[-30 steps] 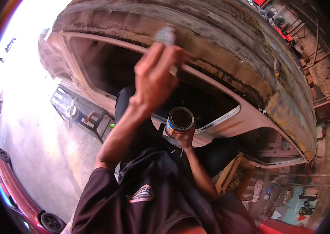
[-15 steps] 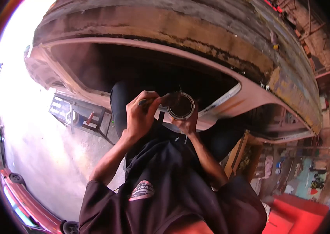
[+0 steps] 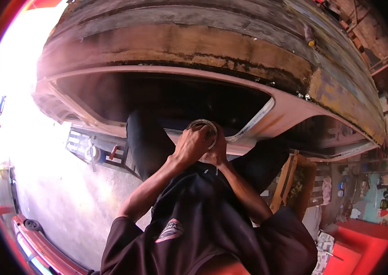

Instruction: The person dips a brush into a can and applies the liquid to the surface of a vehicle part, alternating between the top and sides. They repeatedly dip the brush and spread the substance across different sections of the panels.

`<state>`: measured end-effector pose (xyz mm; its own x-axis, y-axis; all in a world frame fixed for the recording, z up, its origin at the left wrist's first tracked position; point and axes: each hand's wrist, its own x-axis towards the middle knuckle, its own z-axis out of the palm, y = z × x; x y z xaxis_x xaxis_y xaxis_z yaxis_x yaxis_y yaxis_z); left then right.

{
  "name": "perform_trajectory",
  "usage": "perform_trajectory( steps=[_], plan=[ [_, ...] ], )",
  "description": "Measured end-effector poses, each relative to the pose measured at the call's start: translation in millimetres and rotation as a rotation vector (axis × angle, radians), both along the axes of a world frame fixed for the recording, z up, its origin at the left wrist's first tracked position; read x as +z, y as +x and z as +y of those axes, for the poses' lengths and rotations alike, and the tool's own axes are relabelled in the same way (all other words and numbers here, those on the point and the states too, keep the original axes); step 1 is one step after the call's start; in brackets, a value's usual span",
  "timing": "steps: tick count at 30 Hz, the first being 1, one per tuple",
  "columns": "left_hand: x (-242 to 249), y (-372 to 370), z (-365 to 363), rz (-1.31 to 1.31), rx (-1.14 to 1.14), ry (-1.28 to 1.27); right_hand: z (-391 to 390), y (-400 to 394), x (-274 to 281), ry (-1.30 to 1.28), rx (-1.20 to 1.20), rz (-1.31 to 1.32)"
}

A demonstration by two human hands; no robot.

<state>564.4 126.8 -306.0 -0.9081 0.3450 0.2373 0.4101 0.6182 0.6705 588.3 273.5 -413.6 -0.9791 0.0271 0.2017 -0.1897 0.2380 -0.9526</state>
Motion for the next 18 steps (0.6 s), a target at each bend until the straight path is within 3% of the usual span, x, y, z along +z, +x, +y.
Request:
perform_trajectory(
  steps=[2,5,8,9,11,14,18],
  plan=[
    [16.2,-0.8,-0.9,-0.142,0.061,0.063,-2.1,0.1,10.7,-0.064,0.017,0.010],
    [34.1,0.9,-8.5,-0.068,-0.012,0.017,-10.4,-1.4,27.6,-0.230,0.056,0.123],
    [83.0,-0.4,-24.6,-0.069,0.097,0.121,-23.0,-9.0,57.0,-0.256,0.071,0.171],
    [86.2,-4.9,-32.5,0.092,0.072,0.226,-27.9,-13.6,62.6,-0.253,0.075,0.196],
    [119.5,-5.5,-47.6,0.067,0.150,0.312,-40.6,-15.6,83.4,-0.297,0.098,0.184],
    [163.5,-9.8,-69.1,0.240,0.196,0.420,-59.8,-21.3,117.8,-0.387,0.136,0.123],
    [206.1,-18.2,-97.8,0.317,0.402,0.720,-73.9,-29.9,134.0,-0.432,0.173,0.105]
  ],
)
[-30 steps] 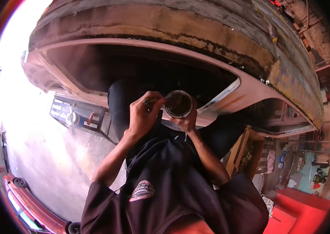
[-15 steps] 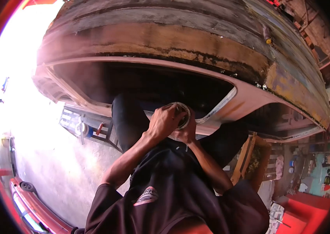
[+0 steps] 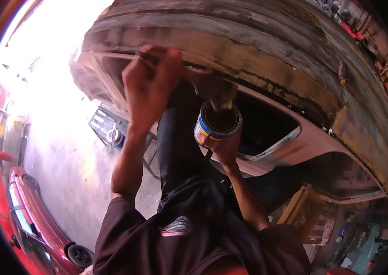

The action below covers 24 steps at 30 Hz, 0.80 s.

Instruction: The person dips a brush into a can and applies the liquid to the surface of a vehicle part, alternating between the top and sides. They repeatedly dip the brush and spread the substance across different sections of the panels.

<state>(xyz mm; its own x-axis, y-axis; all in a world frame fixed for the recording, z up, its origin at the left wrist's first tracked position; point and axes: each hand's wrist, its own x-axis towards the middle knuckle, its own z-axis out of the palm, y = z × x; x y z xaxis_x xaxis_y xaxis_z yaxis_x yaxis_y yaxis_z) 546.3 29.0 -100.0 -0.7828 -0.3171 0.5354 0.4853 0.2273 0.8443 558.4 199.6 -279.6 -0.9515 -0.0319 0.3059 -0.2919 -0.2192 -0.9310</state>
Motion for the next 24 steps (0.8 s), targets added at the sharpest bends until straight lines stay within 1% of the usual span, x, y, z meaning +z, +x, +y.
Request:
perform_trajectory(
  steps=[1,2,4,5,8,9,11,14,16,18,19,21,23,24],
  plan=[
    [7.4,-7.3,-11.5,0.035,0.019,0.090,-2.3,-0.6,3.0,-0.017,0.023,-0.010],
    [12.9,-16.0,-21.6,0.070,0.037,0.181,-3.7,-1.1,1.3,0.024,0.001,-0.005],
    [13.5,-38.9,-38.7,0.091,0.156,0.232,-2.6,-0.8,-8.8,0.110,-0.043,0.005],
    [10.9,-51.0,-49.0,0.103,0.216,0.257,-1.8,0.1,-12.7,0.108,-0.038,0.000],
    [-19.2,-85.1,-87.1,0.170,0.278,0.194,13.9,5.0,-37.8,0.170,-0.030,0.005],
    [-19.3,-82.3,-95.2,0.167,0.331,0.196,24.4,2.9,-56.3,0.231,-0.030,0.028],
    [-18.4,-73.6,-113.7,0.159,0.440,0.193,42.0,7.2,-72.6,0.276,-0.033,0.026],
    [-25.7,-72.6,-147.3,0.300,0.648,-0.071,57.7,21.4,-84.9,0.257,-0.069,-0.043],
    [-35.6,-76.5,-140.3,0.457,0.792,-0.438,63.0,27.3,-93.8,0.269,-0.142,-0.076],
    [-44.7,-77.3,-114.7,0.500,0.767,-0.678,69.5,28.8,-111.8,0.314,-0.180,-0.057],
    [-49.4,-70.9,-92.7,0.470,0.673,-0.729,66.6,28.7,-110.0,0.314,-0.184,-0.061],
    [-47.7,-61.7,-53.2,0.515,0.572,-0.745,61.0,26.4,-108.5,0.323,-0.177,-0.063],
    [-32.6,-52.9,-30.7,0.532,0.426,-0.511,58.2,24.9,-111.8,0.341,-0.152,-0.061],
    [-27.4,-49.7,-31.1,0.541,0.357,-0.397,57.7,23.0,-118.0,0.404,-0.159,-0.040]
  ],
)
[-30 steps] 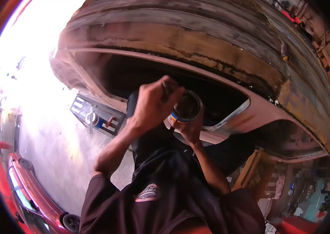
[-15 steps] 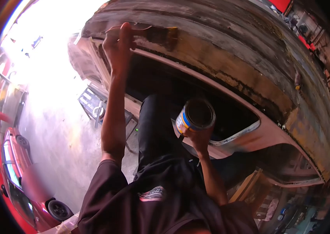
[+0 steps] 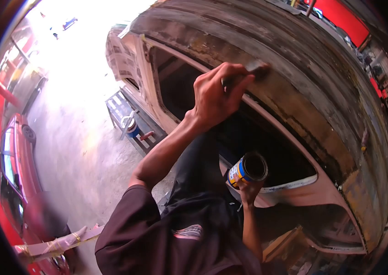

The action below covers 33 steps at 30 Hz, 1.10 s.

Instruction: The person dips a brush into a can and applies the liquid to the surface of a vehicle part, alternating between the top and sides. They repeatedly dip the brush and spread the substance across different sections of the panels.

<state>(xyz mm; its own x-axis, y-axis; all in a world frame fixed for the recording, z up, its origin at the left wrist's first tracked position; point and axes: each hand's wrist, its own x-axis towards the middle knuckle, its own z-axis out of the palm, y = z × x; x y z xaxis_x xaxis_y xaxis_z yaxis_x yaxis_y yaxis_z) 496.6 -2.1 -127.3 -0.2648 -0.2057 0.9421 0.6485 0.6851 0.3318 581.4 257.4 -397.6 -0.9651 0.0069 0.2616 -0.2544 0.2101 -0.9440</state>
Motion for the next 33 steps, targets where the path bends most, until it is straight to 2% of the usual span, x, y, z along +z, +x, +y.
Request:
perform_trajectory(
  steps=[3,5,7,9,12,14,17,19,20,21,23,24,27,30,31,33],
  plan=[
    [9.5,-12.9,-49.4,-0.121,0.012,0.257,5.4,0.8,-9.0,-0.040,0.065,-0.113],
    [-3.7,-36.3,-110.9,-0.182,-0.056,0.526,6.7,5.8,-5.9,-0.057,0.038,-0.110],
    [-16.9,-56.9,-181.3,-0.057,0.100,0.528,14.8,10.3,-13.4,-0.014,0.016,-0.103],
    [-22.8,-68.3,-246.7,0.016,0.340,0.393,10.8,14.3,-5.3,-0.056,-0.011,-0.042],
    [-19.0,-81.4,-316.3,0.051,0.557,0.277,14.6,20.6,-6.5,-0.053,-0.028,-0.080],
    [-7.8,-97.6,-373.2,0.095,0.630,0.098,13.4,21.2,-9.4,-0.062,-0.026,-0.057],
    [0.6,-99.1,-401.1,0.083,0.774,-0.003,18.7,24.2,-21.6,-0.024,0.006,-0.082],
    [-1.8,-106.6,-412.6,0.175,0.853,-0.011,13.5,26.8,-21.4,-0.023,-0.015,-0.088],
    [-9.0,-109.1,-416.5,0.137,0.906,-0.104,10.7,27.5,-21.4,-0.024,-0.022,-0.082],
    [-17.7,-111.4,-416.6,-0.010,1.086,-0.244,6.7,29.8,-17.0,-0.025,-0.031,-0.077],
    [-23.9,-103.0,-374.8,-0.105,1.104,-0.040,2.3,30.6,-15.4,-0.034,-0.034,-0.080],
    [-28.1,-98.0,-365.6,-0.010,0.989,0.018,2.2,30.3,-16.3,-0.044,-0.030,-0.089],
    [-18.6,-84.1,-360.5,-0.004,0.581,0.182,-0.7,28.7,-15.3,-0.026,-0.019,-0.080],
    [-5.6,-93.4,-406.9,0.097,0.786,0.100,-0.5,27.0,-7.4,0.017,-0.029,-0.058],
    [-5.1,-97.7,-416.4,0.048,0.849,0.117,-0.9,27.9,-6.0,0.028,-0.035,-0.052],
    [-17.9,-107.9,-421.1,0.101,0.974,-0.131,-0.5,29.4,-6.4,0.014,-0.046,-0.058]
  ],
)
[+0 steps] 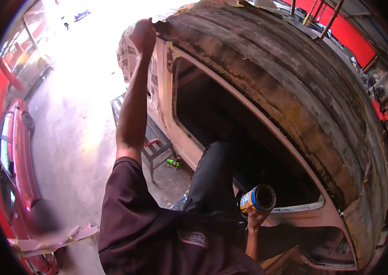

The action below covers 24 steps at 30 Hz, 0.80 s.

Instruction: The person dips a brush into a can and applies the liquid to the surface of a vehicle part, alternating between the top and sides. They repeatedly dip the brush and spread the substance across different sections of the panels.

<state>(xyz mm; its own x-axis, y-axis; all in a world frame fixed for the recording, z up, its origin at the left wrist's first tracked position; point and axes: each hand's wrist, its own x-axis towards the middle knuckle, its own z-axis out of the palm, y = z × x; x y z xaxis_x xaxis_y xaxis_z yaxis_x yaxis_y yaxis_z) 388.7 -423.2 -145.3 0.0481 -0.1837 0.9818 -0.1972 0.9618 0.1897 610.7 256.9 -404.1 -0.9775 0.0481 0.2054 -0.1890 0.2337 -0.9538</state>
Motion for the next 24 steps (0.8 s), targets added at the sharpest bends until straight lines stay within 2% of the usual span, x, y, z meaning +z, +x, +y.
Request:
perform_trajectory(
  steps=[1,4,7,8,12,14,15,18,20,22,24],
  plan=[
    [0.5,0.6,17.6,-0.135,0.058,0.127,-0.6,-1.8,-0.7,-0.010,-0.008,0.000],
    [-2.5,9.9,89.4,0.083,-0.150,0.173,0.6,-8.1,-8.7,0.008,-0.004,0.039],
    [13.9,26.2,129.9,0.005,-0.474,0.229,2.6,-13.1,-19.9,0.026,-0.004,0.037],
    [27.3,36.4,133.7,-0.014,-0.580,0.417,4.0,-15.7,-21.0,0.015,-0.007,0.041],
    [35.2,20.6,60.5,-0.003,-0.158,0.032,11.9,-11.9,-20.5,0.010,0.013,-0.015],
    [20.7,11.0,56.6,-0.108,0.045,0.022,15.6,-10.2,-26.0,0.021,-0.006,0.013],
    [11.8,12.2,71.2,-0.253,0.117,0.054,17.1,-11.0,-28.3,0.028,-0.022,0.043],
    [-4.1,17.2,121.3,0.019,-0.194,0.117,16.9,-10.4,-22.4,-0.004,0.006,-0.013],
    [1.5,36.6,182.0,0.077,-0.406,0.217,15.0,-12.3,-23.1,-0.017,0.000,-0.008],
    [-2.4,48.8,231.4,0.072,-0.349,0.131,13.1,-16.6,-19.1,-0.024,0.005,0.017],
    [-3.8,65.1,284.9,0.078,-0.460,0.209,13.6,-19.6,-25.7,-0.024,0.008,0.028]
  ],
)
